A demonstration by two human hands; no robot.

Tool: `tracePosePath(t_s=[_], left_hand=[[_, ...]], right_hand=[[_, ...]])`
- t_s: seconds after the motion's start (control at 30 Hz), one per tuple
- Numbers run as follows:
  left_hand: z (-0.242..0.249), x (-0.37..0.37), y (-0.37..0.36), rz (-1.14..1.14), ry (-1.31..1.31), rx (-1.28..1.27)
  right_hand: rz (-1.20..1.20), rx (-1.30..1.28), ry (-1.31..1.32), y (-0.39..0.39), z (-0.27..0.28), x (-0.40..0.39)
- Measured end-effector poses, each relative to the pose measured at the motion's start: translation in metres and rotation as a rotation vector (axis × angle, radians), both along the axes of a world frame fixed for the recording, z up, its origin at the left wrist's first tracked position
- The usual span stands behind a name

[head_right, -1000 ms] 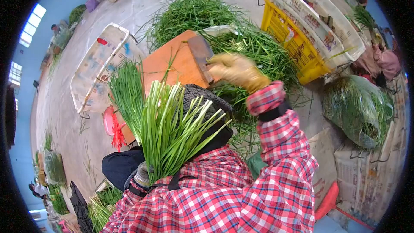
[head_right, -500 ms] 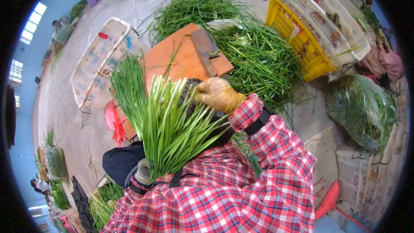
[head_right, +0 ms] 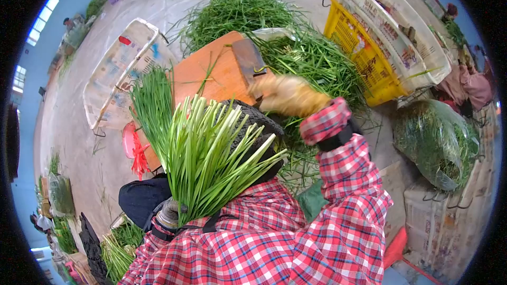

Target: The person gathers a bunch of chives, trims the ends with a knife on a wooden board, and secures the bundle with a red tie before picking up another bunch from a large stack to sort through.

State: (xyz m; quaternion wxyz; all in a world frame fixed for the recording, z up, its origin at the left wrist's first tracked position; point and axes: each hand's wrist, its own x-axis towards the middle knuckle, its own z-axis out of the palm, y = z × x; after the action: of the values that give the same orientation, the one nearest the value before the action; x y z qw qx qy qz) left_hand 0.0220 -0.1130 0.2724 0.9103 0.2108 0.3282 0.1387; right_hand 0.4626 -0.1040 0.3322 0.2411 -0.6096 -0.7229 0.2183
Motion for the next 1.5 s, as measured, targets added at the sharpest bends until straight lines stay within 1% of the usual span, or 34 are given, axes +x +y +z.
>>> tracePosePath(t_s=[0.03, 0.1, 0.23, 0.3, 0.33, 0.37, 0.4, 0.43, 0.47, 0.5, 0.57, 0.63, 0.7, 0.73, 0.77, 0.8, 0.83, 0.9, 0.93, 0.97, 1.0, 1.03, 1.07, 1.1, 1.13, 1.17, 1.23, 1.27, 1.3, 1.33, 1.37, 1.4, 1.43, 1.5], left_hand=[[-0.001, 0.000, 0.001, -0.002, 0.000, -0.001], [-0.001, 0.000, 0.001, -0.012, 0.005, 0.017], [-0.005, -0.007, 0.000, 0.011, 0.019, 0.016], [-0.005, -0.004, 0.002, 0.013, 0.020, -0.034], [-0.005, -0.005, 0.002, 0.012, 0.018, -0.032], [-0.007, -0.006, 0.002, 0.023, 0.000, -0.030], [-0.008, -0.007, 0.002, 0.034, -0.017, -0.028], [-0.011, -0.009, 0.002, 0.035, -0.020, -0.026], [-0.014, -0.013, 0.003, 0.028, -0.013, -0.037], [-0.018, -0.016, 0.003, 0.023, -0.006, -0.044], [-0.026, -0.019, 0.005, 0.036, -0.001, -0.073], [-0.024, -0.017, 0.006, 0.037, 0.009, -0.112], [-0.016, -0.008, 0.008, -0.035, -0.051, -0.099], [-0.016, -0.008, 0.008, -0.034, -0.052, -0.096], [-0.017, -0.008, 0.007, -0.048, -0.007, -0.032], [-0.013, -0.006, 0.006, -0.059, 0.038, 0.033], [-0.008, -0.005, 0.004, -0.050, 0.039, 0.038], [0.002, -0.001, 0.001, -0.078, 0.111, 0.127], [0.003, -0.001, 0.001, -0.074, 0.082, 0.111], [-0.001, -0.003, 0.001, -0.071, 0.078, 0.109], [-0.008, -0.007, 0.002, -0.079, 0.095, 0.122], [-0.012, -0.009, 0.003, -0.088, 0.111, 0.135], [-0.012, -0.010, 0.003, -0.088, 0.106, 0.133], [-0.013, -0.010, 0.004, -0.100, 0.120, 0.153], [-0.013, -0.009, 0.004, -0.111, 0.132, 0.177], [-0.013, -0.008, 0.005, -0.109, 0.126, 0.181], [-0.014, -0.007, 0.005, -0.120, 0.148, 0.271], [-0.016, -0.007, 0.006, -0.117, 0.125, 0.260], [-0.015, -0.007, 0.006, -0.117, 0.127, 0.254], [-0.013, -0.006, 0.006, -0.113, 0.134, 0.258], [-0.012, -0.004, 0.006, -0.107, 0.139, 0.264], [-0.009, -0.002, 0.006, -0.105, 0.139, 0.263], [-0.005, 0.000, 0.005, -0.107, 0.149, 0.263], [-0.004, -0.003, 0.003, -0.112, 0.170, 0.268]], right_hand=[[0.206, -0.128, 0.172, -0.003, -0.008, -0.015], [0.173, -0.590, 0.504, 0.002, -0.022, -0.038], [0.100, -0.518, 0.552, 0.002, -0.034, -0.044], [0.005, -0.289, 0.457, 0.000, -0.029, -0.043], [-0.056, -0.111, 0.337, 0.001, -0.021, -0.041], [-0.168, 0.026, 0.267, 0.003, -0.024, -0.028], [-0.340, 0.214, -0.009, 0.008, -0.023, -0.009], [-0.560, 0.355, 0.015, 0.012, -0.034, 0.016], [-0.730, 0.289, -0.071, 0.014, -0.041, 0.052], [-0.751, 0.446, -0.420, 0.005, -0.032, 0.071], [-0.619, 0.514, -0.128, 0.003, -0.020, 0.056], [-0.180, 0.074, 0.699, 0.007, 0.014, 0.003], [-0.090, -0.140, 0.826, 0.014, 0.006, -0.031], [-0.039, -0.168, 0.949, 0.018, 0.000, -0.042], [0.017, -0.198, 1.073, 0.021, -0.004, -0.051], [-0.031, -0.179, 0.981, 0.022, 0.006, -0.059], [-0.020, -0.178, 0.980, 0.022, 0.009, -0.060], [-0.148, -0.073, 0.893, 0.019, 0.011, -0.055], [-0.188, 0.021, 0.777, 0.020, 0.009, -0.051], [-0.279, -0.031, 0.892, 0.017, 0.015, -0.043], [-0.332, 0.249, 0.811, 0.017, 0.017, -0.031], [-0.397, 0.438, 0.748, 0.017, 0.024, -0.014], [-0.608, 0.578, 0.523, 0.018, 0.020, 0.015], [-0.814, 0.718, 0.393, 0.019, 0.009, 0.044], [-0.892, 1.043, -0.454, 0.014, 0.016, 0.065], [-0.890, 1.050, -0.458, 0.012, 0.009, 0.070], [-0.749, 0.648, 0.340, 0.002, 0.005, 0.063], [-0.505, 0.275, 0.671, -0.005, 0.014, 0.037], [-0.323, 0.002, 0.938, -0.007, 0.007, 0.008], [-0.181, -0.164, 1.003, -0.015, 0.006, -0.024], [-0.366, -0.412, 0.909, -0.018, 0.021, -0.060], [-0.270, -0.405, 1.010, -0.017, 0.009, -0.077], [-0.232, -0.313, 1.110, -0.013, -0.021, -0.084], [-0.250, -0.310, 1.151, -0.009, -0.032, -0.086]])
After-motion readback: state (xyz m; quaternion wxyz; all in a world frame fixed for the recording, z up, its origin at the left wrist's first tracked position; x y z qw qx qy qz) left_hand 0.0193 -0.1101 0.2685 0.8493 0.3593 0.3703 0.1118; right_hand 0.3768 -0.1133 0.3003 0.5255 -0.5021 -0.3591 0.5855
